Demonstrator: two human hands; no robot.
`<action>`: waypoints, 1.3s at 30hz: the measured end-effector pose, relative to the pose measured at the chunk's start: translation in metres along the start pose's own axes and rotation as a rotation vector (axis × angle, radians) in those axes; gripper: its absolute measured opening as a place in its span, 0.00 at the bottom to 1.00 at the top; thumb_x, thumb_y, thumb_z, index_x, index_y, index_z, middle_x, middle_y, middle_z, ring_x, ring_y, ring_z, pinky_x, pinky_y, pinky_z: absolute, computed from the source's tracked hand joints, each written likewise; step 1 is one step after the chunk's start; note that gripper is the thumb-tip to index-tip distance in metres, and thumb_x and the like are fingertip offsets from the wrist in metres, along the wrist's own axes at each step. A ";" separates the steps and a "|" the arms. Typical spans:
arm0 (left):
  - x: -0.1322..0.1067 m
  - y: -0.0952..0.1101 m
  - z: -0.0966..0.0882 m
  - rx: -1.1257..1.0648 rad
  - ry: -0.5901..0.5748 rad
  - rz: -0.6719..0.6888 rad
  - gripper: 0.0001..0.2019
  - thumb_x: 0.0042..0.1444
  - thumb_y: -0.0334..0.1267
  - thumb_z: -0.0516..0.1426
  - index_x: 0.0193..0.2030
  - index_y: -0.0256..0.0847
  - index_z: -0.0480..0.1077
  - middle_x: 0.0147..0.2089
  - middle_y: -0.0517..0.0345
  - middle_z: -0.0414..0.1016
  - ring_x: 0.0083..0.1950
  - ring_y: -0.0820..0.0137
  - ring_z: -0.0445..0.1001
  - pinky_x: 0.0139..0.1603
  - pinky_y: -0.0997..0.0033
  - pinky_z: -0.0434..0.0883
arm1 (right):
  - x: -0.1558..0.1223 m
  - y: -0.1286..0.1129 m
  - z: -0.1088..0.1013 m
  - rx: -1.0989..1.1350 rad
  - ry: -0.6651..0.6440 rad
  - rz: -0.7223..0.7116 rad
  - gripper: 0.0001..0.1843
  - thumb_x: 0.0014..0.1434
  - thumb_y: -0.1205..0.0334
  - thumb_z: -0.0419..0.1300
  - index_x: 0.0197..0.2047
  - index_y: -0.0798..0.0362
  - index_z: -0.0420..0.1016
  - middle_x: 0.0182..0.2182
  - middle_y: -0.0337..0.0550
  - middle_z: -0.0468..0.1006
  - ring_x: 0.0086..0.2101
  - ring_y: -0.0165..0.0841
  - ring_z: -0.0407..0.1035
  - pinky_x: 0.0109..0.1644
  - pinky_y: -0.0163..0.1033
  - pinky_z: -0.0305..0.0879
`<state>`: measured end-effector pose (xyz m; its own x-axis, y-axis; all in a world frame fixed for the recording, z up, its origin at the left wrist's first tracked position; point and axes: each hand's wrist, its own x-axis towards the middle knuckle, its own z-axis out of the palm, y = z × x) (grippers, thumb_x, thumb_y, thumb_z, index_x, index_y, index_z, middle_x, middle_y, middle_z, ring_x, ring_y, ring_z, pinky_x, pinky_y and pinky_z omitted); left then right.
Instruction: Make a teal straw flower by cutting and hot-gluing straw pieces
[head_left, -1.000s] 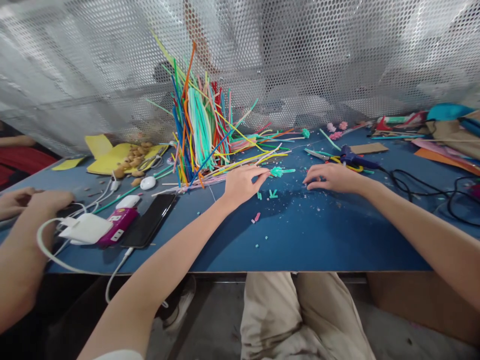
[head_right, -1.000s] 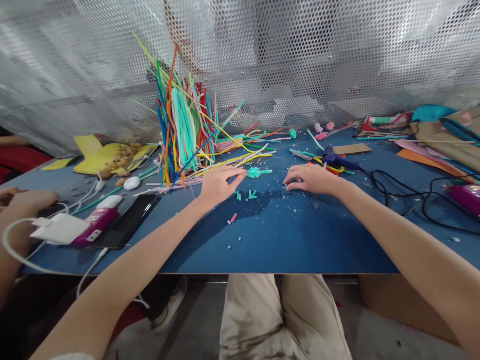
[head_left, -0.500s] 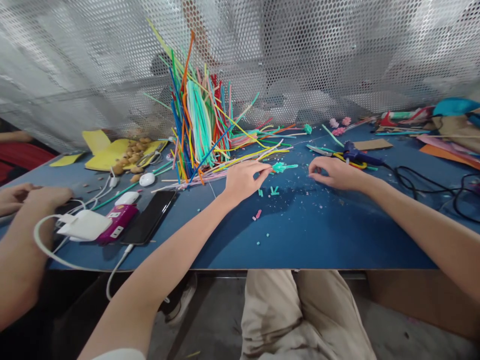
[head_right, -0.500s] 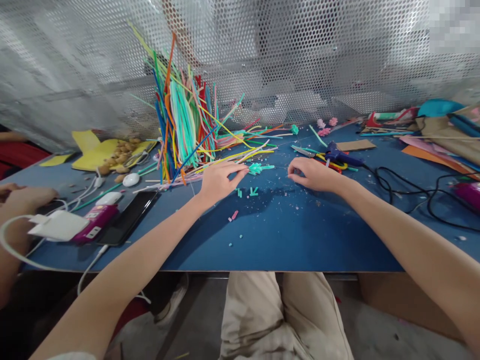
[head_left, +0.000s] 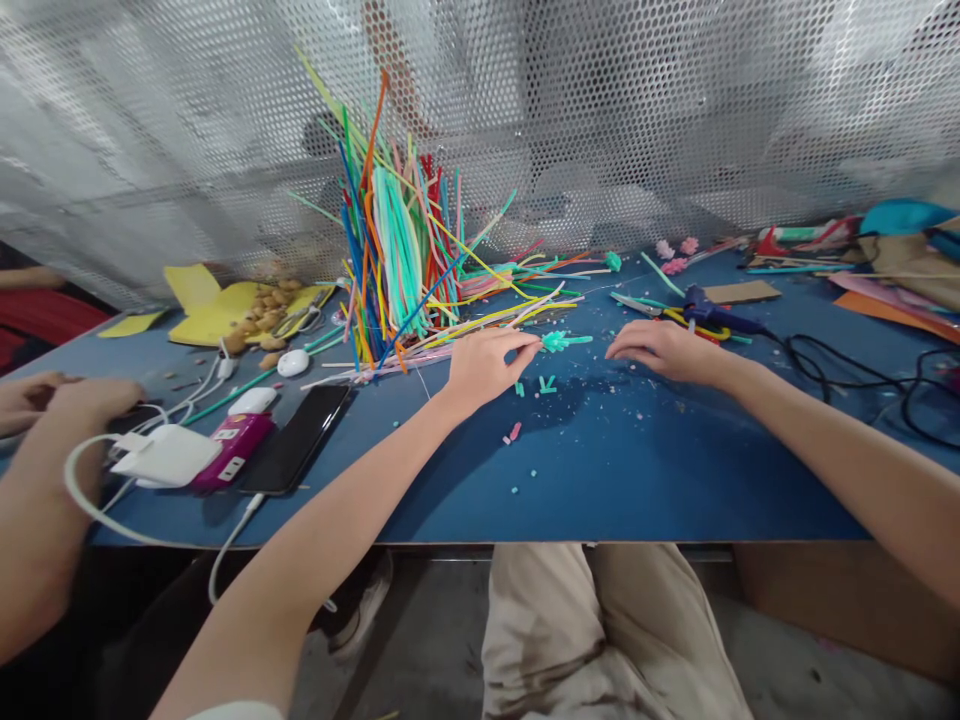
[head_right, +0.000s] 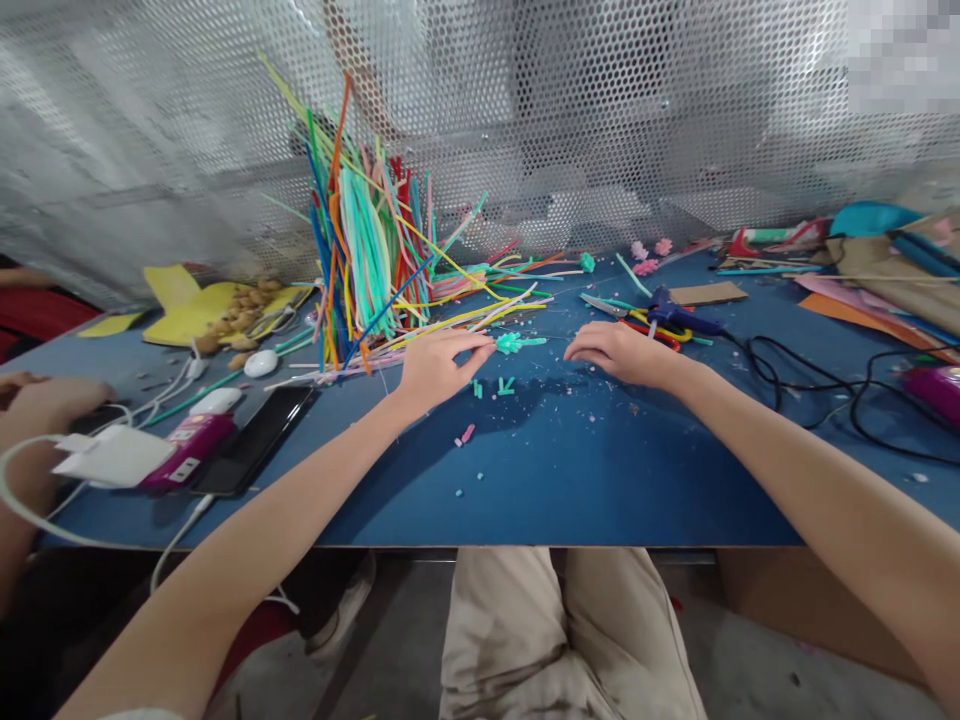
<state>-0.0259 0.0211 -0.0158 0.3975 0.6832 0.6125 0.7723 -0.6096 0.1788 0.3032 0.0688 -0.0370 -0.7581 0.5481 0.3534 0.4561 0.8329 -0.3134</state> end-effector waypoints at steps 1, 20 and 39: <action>0.000 0.000 0.000 0.002 -0.001 -0.001 0.14 0.68 0.50 0.56 0.44 0.49 0.81 0.46 0.66 0.84 0.47 0.71 0.81 0.46 0.70 0.72 | 0.000 -0.001 0.000 0.000 0.003 0.000 0.18 0.71 0.54 0.50 0.46 0.48 0.80 0.42 0.46 0.82 0.43 0.36 0.74 0.51 0.43 0.67; 0.002 0.001 -0.002 0.019 -0.031 -0.005 0.14 0.68 0.49 0.55 0.44 0.49 0.81 0.46 0.63 0.84 0.48 0.70 0.81 0.49 0.70 0.72 | -0.001 -0.013 -0.005 0.036 0.168 0.095 0.10 0.66 0.55 0.57 0.39 0.50 0.77 0.40 0.45 0.82 0.39 0.36 0.75 0.45 0.44 0.71; 0.003 0.005 -0.004 0.022 -0.019 -0.021 0.13 0.67 0.49 0.57 0.41 0.49 0.81 0.44 0.64 0.85 0.46 0.69 0.81 0.46 0.68 0.73 | -0.004 -0.001 -0.005 -0.014 -0.086 0.028 0.18 0.69 0.49 0.54 0.46 0.46 0.84 0.44 0.45 0.83 0.48 0.40 0.74 0.56 0.48 0.67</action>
<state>-0.0230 0.0184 -0.0103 0.3905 0.7034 0.5939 0.7913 -0.5862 0.1740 0.3082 0.0668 -0.0334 -0.7818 0.5631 0.2679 0.4838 0.8188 -0.3090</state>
